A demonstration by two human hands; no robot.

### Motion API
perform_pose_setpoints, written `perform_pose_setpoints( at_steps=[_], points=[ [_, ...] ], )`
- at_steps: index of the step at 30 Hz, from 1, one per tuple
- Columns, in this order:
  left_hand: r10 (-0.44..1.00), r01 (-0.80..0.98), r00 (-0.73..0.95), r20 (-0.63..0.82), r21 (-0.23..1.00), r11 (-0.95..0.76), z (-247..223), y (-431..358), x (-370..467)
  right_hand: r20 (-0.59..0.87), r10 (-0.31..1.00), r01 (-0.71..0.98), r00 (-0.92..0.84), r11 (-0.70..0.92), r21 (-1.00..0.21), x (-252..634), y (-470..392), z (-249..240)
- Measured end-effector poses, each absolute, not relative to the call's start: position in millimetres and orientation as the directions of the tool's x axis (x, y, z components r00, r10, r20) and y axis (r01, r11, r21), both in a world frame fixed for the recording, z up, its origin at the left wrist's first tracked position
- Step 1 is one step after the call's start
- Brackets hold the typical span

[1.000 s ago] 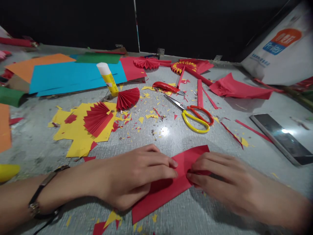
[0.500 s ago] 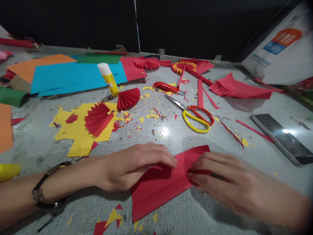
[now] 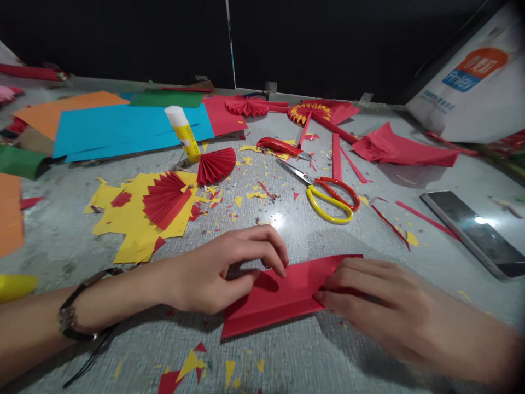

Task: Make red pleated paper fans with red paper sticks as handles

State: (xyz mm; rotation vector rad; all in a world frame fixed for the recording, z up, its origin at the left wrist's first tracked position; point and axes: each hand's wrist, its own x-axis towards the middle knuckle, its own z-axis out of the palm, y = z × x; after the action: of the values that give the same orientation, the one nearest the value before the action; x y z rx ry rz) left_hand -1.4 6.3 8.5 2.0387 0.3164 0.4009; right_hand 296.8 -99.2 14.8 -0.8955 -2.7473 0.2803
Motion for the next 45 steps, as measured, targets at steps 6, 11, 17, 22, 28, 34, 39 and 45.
perform_pose_setpoints(
  at_steps=[6,11,17,22,28,34,39,45],
  points=[
    [0.292,-0.027,0.943,0.161,0.909,-0.417,7.6,5.8,-3.4,0.156,0.638,0.591,-0.755,0.763,-0.261,298.3,-101.3,14.2],
    [0.284,-0.009,0.943,0.172,0.868,-0.496,2.9,2.5,-3.2,0.124,0.649,0.606,-0.750,0.750,-0.265,296.6,-101.6,13.1],
    [0.244,-0.026,0.953,0.180,0.851,-0.525,3.1,2.2,-2.4,0.184,0.639,0.596,-0.747,0.766,-0.241,291.8,-101.5,16.2],
    [0.250,-0.023,0.948,0.195,0.829,-0.559,4.2,0.6,-2.2,0.143,0.667,0.624,-0.731,0.739,-0.255,289.0,-100.1,15.3],
    [0.248,-0.029,0.945,0.211,0.814,-0.581,4.1,-2.5,-2.0,0.173,0.694,0.645,-0.699,0.716,-0.266,282.8,-100.0,15.0],
    [0.197,-0.047,0.954,0.225,0.765,-0.642,5.9,-1.9,-1.8,0.141,0.663,0.625,-0.735,0.743,-0.240,280.8,-101.5,16.0],
    [0.114,-0.081,0.969,0.220,0.716,-0.693,6.9,-0.9,-0.8,0.179,0.639,0.593,-0.748,0.765,-0.250,280.2,-98.0,19.8],
    [0.031,-0.108,0.979,0.202,0.641,-0.760,6.2,-1.3,-0.1,0.234,0.527,0.484,-0.817,0.848,-0.218,282.5,-99.0,16.2]
  ],
)
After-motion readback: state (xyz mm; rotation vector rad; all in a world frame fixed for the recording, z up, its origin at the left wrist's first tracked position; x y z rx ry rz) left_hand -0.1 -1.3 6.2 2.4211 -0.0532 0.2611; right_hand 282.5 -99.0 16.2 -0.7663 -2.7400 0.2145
